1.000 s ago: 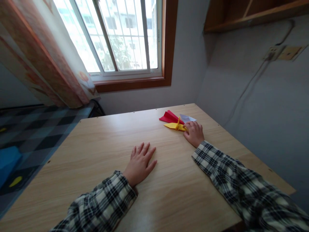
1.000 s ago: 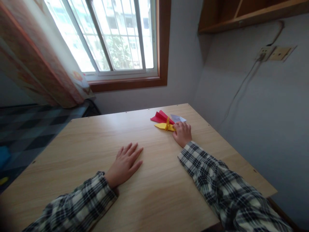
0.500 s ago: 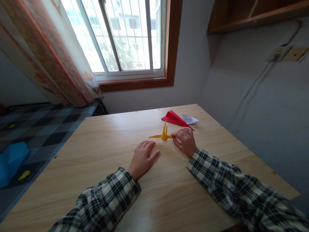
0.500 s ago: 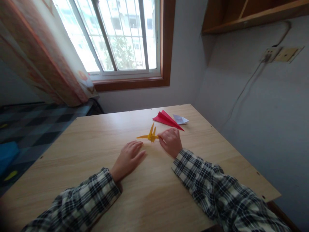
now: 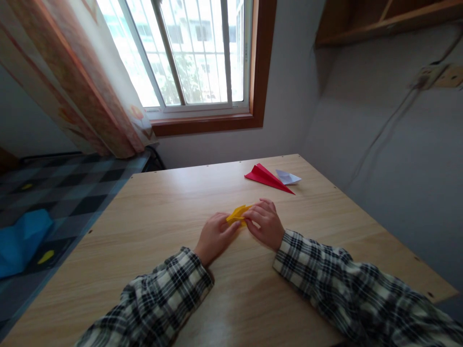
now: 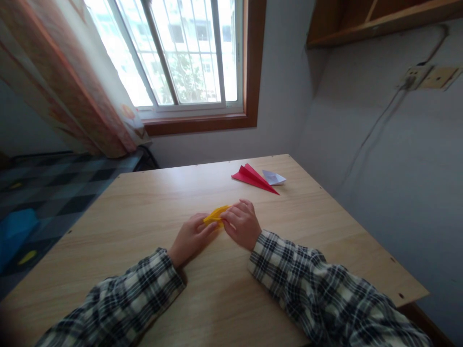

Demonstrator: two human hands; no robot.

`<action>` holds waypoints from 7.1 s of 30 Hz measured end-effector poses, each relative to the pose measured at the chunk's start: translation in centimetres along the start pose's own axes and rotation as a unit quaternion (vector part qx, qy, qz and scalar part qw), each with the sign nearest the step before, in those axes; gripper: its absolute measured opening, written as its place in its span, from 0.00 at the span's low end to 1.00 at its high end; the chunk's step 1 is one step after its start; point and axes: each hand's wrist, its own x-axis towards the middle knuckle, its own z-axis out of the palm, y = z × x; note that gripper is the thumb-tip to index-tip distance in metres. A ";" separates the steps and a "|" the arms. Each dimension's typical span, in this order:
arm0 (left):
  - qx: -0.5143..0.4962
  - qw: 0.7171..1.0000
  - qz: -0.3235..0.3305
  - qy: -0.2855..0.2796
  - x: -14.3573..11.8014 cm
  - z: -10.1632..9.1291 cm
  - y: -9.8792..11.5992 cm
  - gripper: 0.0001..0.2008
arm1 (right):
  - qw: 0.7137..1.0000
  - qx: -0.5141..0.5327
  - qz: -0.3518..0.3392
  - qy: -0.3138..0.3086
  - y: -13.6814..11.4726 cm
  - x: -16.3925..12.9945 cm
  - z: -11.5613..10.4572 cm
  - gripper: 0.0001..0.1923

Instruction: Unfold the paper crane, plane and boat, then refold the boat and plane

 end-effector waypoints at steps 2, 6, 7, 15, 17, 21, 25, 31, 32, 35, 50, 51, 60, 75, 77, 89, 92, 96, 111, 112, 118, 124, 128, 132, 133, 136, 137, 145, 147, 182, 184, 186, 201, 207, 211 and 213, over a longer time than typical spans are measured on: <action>-0.006 1.000 -0.009 -0.010 0.0 0.0 0.2 0.19 | 1.000 -0.003 -0.001 0.005 0.1 0.0 0.0 0.10; -0.028 0.999 -0.039 -0.012 -0.1 0.1 0.4 0.21 | 1.000 0.001 0.003 0.003 0.3 -0.1 0.1 0.10; -0.043 0.998 -0.045 -0.012 -0.1 0.1 0.5 0.22 | 1.000 0.005 0.004 0.003 0.3 -0.1 0.1 0.10; -0.188 0.977 -0.099 -0.004 1.2 1.3 1.0 0.24 | 0.996 0.063 0.060 0.023 1.0 -0.2 0.0 0.14; -0.237 0.963 -0.126 0.013 1.7 1.5 1.1 0.24 | 0.993 0.076 0.075 0.059 1.3 -0.3 -0.1 0.17; -0.355 0.919 -0.168 0.043 2.1 1.6 1.1 0.22 | 0.981 0.111 0.095 0.131 2.1 -0.3 -0.1 0.19; -0.417 0.886 -0.194 0.058 2.1 1.7 0.9 0.22 | 0.980 0.121 0.078 0.134 2.7 -0.3 0.0 0.14; -0.425 0.883 -0.191 0.050 2.1 2.0 0.9 0.22 | 0.983 0.122 0.038 0.133 3.0 -0.4 0.4 0.11; -0.423 0.885 -0.188 0.048 2.0 2.1 0.9 0.22 | 0.983 0.120 0.039 0.135 3.1 -0.4 0.4 0.11; -0.416 0.889 -0.185 0.040 2.0 2.1 1.0 0.21 | 0.983 0.117 0.038 0.140 3.2 -0.4 0.4 0.10; -0.411 0.893 -0.183 0.027 1.9 2.2 0.5 0.22 | 0.981 0.120 0.036 0.148 3.0 -0.3 0.1 0.06; -0.410 0.893 -0.183 0.026 1.8 2.2 0.5 0.22 | 0.981 0.122 0.038 0.149 3.0 -0.3 0.1 0.06; -0.412 0.892 -0.185 0.014 1.8 2.4 0.3 0.20 | 0.976 0.139 0.070 0.152 4.0 -0.3 0.6 0.05; -0.397 0.898 -0.191 0.009 1.7 2.5 0.1 0.23 | 0.958 0.218 0.134 0.130 4.6 -0.4 1.1 0.12; -0.394 0.900 -0.188 0.010 1.7 2.4 0.2 0.23 | 0.957 0.229 0.135 0.118 4.5 -0.4 1.0 0.12; -0.390 0.900 -0.196 0.009 1.7 2.3 0.7 0.25 | 0.956 0.241 0.112 0.125 4.4 -0.5 1.1 0.05; -0.393 0.900 -0.192 -0.005 1.6 2.2 0.7 0.24 | 0.954 0.238 0.117 0.138 4.3 -0.4 1.0 0.06; -0.404 0.895 -0.187 -0.009 1.7 2.3 0.5 0.22 | 0.950 0.213 0.151 0.173 4.1 -0.2 0.6 0.11; -0.471 0.866 -0.169 0.016 1.8 2.5 0.0 0.26 | 0.916 0.353 0.153 -0.111 2.5 -0.4 0.5 0.11; -0.476 0.863 -0.170 0.006 1.7 2.4 0.1 0.28 | 0.914 0.357 0.147 -0.120 2.5 -0.4 0.5 0.11; -0.476 0.864 -0.167 0.005 1.4 2.3 0.5 0.24 | 0.903 0.382 0.146 -0.134 2.3 -0.4 0.3 0.11; -0.424 0.896 -0.132 0.007 1.6 2.3 0.4 0.18 | 0.887 0.413 0.160 -0.127 2.3 -0.5 0.7 0.10; -0.341 0.935 -0.099 -0.010 1.7 2.3 0.4 0.14 | 0.879 0.428 0.182 -0.109 2.6 -0.6 1.2 0.11; -0.296 0.950 -0.090 -0.048 1.4 2.3 0.7 0.15 | 0.881 0.424 0.186 -0.092 2.8 -0.7 1.4 0.11; -0.291 0.951 -0.089 -0.056 1.4 2.4 0.8 0.16 | 0.884 0.421 0.183 -0.090 2.8 -0.7 1.4 0.11; -0.270 0.957 -0.092 -0.056 1.2 2.4 0.8 0.18 | 0.889 0.413 0.171 -0.093 2.8 -0.7 1.3 0.12; -0.263 0.959 -0.093 -0.050 1.2 2.4 0.8 0.18 | 0.890 0.413 0.170 -0.095 2.7 -0.7 1.3 0.11; -0.250 0.965 -0.081 -0.018 1.5 2.3 0.5 0.11 | 0.861 0.460 0.201 -0.082 2.8 -0.5 1.2 0.06; -0.252 0.964 -0.076 -0.018 1.5 2.4 0.3 0.11 | 0.849 0.477 0.217 -0.071 2.9 -0.5 1.5 0.07; -0.266 0.959 -0.101 0.002 1.3 2.4 0.4 0.09 | 0.802 0.525 0.281 -0.037 3.2 -0.6 2.2 0.22; -0.268 0.958 -0.105 -0.001 1.3 2.3 0.5 0.09 | 0.815 0.514 0.264 -0.031 3.1 -0.7 2.2 0.21; -0.268 0.958 -0.105 -0.003 1.3 2.3 0.6 0.10 | 0.830 0.501 0.243 -0.029 3.1 -0.9 2.2 0.22; -0.235 0.967 -0.103 0.004 1.6 2.0 0.6 0.22 | 0.862 0.463 0.190 -0.078 3.7 -0.9 2.2 0.15; -0.241 0.962 -0.126 0.005 1.6 1.9 0.6 0.17 | 0.861 0.474 0.175 -0.065 3.1 -0.6 1.4 0.18; -0.306 0.941 -0.143 0.027 1.6 2.5 -0.2 0.15 | 0.846 0.489 0.200 -0.065 2.7 -0.5 0.6 0.27; -0.351 0.924 -0.149 0.040 1.6 2.8 -0.4 0.16 | 0.847 0.481 0.215 -0.071 2.7 -0.5 0.5 0.32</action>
